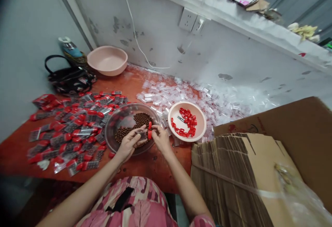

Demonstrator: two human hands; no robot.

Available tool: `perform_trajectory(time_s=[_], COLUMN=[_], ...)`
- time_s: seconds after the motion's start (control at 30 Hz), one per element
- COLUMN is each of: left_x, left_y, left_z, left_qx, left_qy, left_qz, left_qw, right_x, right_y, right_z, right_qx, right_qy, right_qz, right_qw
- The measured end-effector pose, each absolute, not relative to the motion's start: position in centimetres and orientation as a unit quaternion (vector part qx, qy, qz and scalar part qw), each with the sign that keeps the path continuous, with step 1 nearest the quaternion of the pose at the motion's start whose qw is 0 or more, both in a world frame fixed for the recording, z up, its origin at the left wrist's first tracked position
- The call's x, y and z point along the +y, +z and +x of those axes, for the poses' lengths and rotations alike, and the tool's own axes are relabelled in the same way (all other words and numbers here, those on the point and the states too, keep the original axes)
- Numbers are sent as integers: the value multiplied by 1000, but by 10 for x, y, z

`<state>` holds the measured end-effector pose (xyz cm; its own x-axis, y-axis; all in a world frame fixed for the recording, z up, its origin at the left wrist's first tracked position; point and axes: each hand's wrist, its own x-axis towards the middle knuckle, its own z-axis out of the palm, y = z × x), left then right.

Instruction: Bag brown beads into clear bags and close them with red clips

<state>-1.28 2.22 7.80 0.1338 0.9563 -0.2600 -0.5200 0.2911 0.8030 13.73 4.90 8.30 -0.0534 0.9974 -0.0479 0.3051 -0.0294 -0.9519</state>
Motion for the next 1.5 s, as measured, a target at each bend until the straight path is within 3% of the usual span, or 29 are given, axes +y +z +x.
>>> perform_trajectory(time_s=[0.13, 0.53, 0.77, 0.97, 1.2, 1.33, 1.5], left_x=[15, 1, -2, -4, 1, 0, 0], left_y=[75, 85, 94, 97, 93, 102, 101], left_z=[-16, -12, -14, -13, -27, -31, -27], left_qx=[415, 507, 447, 400, 497, 547, 511], left_qy=[559, 584, 590, 607, 583, 542, 561], left_qz=[246, 350, 261, 198, 348, 426, 359], left_qw=[674, 529, 619, 658, 540, 475, 543], right_x=[28, 1, 19, 12, 12, 22, 23], right_y=[97, 108, 101, 96, 104, 110, 111], right_z=[114, 99, 107, 97, 107, 108, 105], right_qx=[-621, -651, -554, -614, -562, -525, -510], right_qy=[370, 353, 353, 304, 497, 542, 569], right_qz=[-565, -541, -587, -525, -466, -489, -478], right_qw=[397, 399, 473, 505, 470, 437, 433])
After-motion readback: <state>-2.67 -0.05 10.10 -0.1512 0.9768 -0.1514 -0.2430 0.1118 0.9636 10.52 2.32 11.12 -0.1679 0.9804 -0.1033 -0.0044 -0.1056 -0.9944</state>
